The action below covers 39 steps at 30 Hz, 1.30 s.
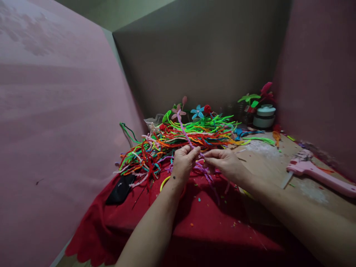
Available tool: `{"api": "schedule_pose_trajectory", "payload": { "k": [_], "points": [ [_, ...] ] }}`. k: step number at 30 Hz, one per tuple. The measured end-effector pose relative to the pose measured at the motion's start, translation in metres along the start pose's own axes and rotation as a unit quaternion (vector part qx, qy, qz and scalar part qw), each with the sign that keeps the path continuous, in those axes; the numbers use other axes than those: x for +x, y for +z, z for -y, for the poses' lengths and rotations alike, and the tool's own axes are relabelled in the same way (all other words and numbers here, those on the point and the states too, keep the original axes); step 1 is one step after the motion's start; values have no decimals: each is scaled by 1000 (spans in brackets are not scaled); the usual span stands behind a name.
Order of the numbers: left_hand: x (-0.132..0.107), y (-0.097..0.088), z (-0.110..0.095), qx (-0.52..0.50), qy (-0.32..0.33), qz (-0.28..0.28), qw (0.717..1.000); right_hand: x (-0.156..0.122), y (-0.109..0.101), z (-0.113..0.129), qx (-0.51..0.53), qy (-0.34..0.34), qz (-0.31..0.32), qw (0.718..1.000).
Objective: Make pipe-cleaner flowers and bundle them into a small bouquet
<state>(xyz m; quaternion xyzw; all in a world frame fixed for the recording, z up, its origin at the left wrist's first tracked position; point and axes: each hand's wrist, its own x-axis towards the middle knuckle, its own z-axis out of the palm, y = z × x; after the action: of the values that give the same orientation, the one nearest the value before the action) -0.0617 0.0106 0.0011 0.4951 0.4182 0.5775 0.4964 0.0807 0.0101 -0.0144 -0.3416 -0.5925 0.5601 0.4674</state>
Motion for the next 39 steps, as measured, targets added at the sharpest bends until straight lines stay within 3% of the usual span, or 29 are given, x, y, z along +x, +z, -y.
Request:
{"api": "schedule_pose_trajectory", "payload": {
  "k": [4,11,15,21,39],
  "points": [
    [0,2,3,-41,-12,-3,999,-2,5,4,-38,-19,-43,998],
    [0,1,2,-69,-3,26,997,0,1,-1,117,27,-21,993],
    [0,0,1,-65,-2,28,998,1,0,-6,162,19,-14,987],
    [1,1,1,-76,9,31,997,2,0,-7,128,-40,-28,991],
    [2,1,6,-34,-8,46,998,-1,3,-2,82,-85,-44,992]
  ]
}}
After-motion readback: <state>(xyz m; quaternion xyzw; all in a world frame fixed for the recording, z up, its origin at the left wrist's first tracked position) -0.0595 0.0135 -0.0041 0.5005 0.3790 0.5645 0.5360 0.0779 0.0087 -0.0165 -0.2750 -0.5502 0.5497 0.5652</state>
